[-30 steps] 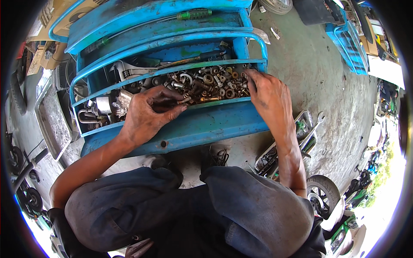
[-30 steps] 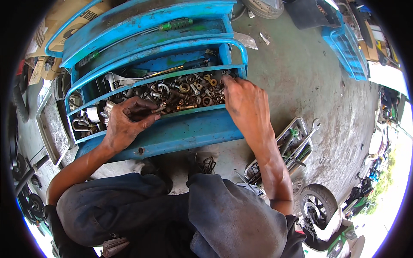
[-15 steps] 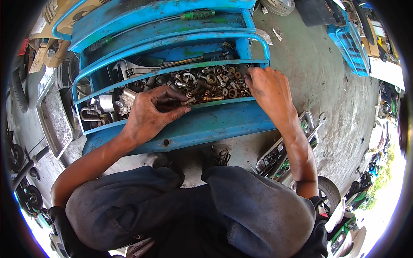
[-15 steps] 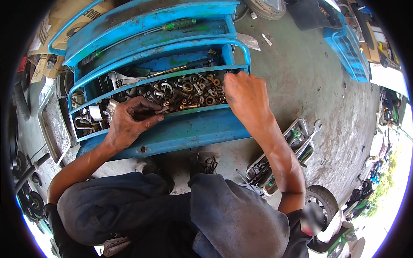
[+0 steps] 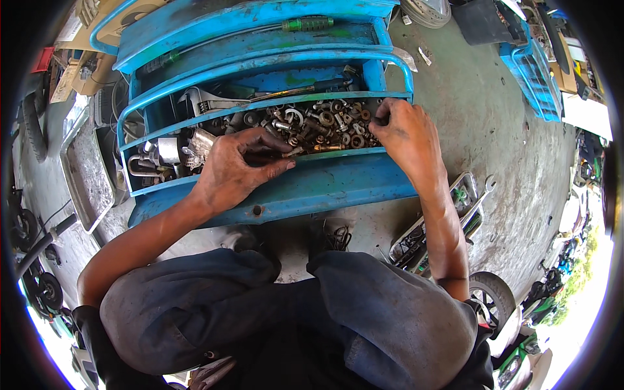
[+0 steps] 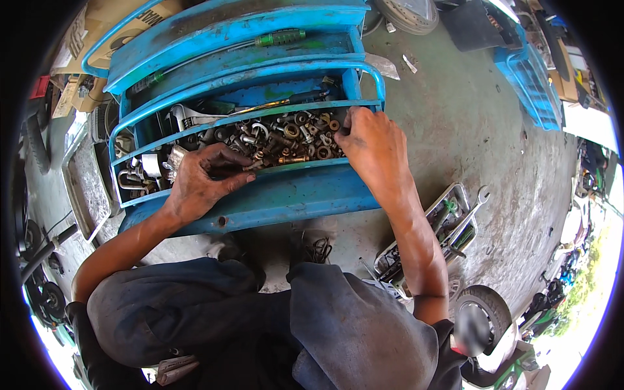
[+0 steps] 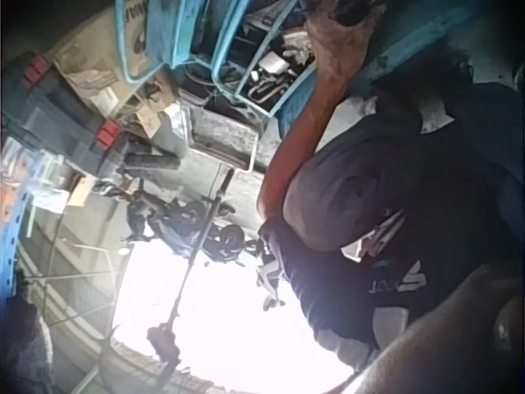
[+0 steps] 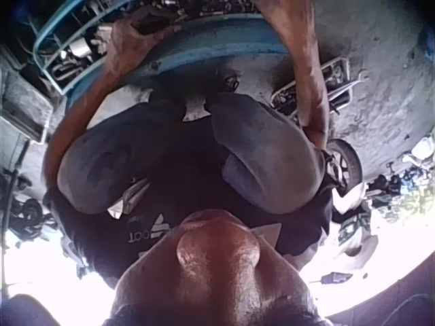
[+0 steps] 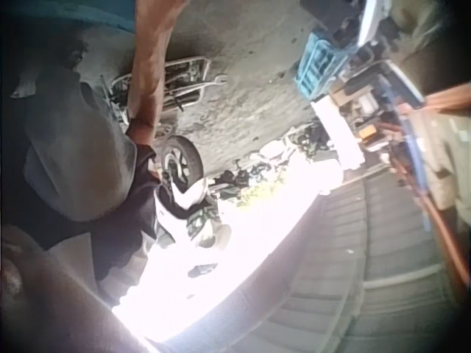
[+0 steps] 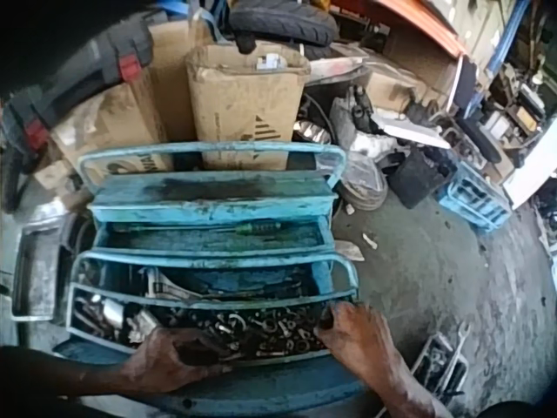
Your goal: The person works on the rear wheel of a scooter, removing components from the axle area and then searching through a large blue metal toolbox filled with various bolts, nuts, and small hardware parts.
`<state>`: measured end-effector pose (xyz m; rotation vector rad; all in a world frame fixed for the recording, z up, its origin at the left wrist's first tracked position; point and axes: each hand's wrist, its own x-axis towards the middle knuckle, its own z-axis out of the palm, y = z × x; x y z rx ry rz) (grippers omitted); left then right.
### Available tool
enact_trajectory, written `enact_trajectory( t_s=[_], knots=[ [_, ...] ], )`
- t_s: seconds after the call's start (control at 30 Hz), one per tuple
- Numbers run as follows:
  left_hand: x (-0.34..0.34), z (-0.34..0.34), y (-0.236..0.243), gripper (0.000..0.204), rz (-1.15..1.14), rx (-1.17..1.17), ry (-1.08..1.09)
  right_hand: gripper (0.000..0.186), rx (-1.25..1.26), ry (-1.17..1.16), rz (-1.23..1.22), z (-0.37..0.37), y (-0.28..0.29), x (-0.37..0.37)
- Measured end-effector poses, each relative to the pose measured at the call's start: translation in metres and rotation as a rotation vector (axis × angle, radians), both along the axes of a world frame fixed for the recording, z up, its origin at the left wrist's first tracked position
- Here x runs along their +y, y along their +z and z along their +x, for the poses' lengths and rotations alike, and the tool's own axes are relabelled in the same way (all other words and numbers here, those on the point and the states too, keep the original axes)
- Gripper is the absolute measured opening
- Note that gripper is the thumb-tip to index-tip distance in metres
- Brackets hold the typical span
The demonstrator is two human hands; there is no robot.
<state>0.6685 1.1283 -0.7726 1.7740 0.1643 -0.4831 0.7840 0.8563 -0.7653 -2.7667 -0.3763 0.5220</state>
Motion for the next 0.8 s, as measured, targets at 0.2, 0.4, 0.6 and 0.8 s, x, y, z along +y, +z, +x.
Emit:
enact_trajectory(
  t_s=[0.2,0.4,0.6,0.8],
  knots=[
    [0.000,-0.002,0.005,0.026,-0.013,-0.024,-0.015,0.018,0.231,-0.125,0.501,-0.015,0.019,0.004],
    [0.007,-0.010,0.003,0.022,-0.100,-0.312,-0.154,0.015,0.598,-0.123,1.019,-0.061,0.026,0.033],
    [0.008,-0.016,0.000,0.022,-0.124,-0.376,-0.121,0.014,0.597,-0.104,0.944,-0.060,0.032,0.036],
    [0.009,-0.018,0.003,0.023,-0.146,-0.391,-0.174,0.022,0.564,-0.126,0.960,-0.070,0.030,0.041]
  ],
)
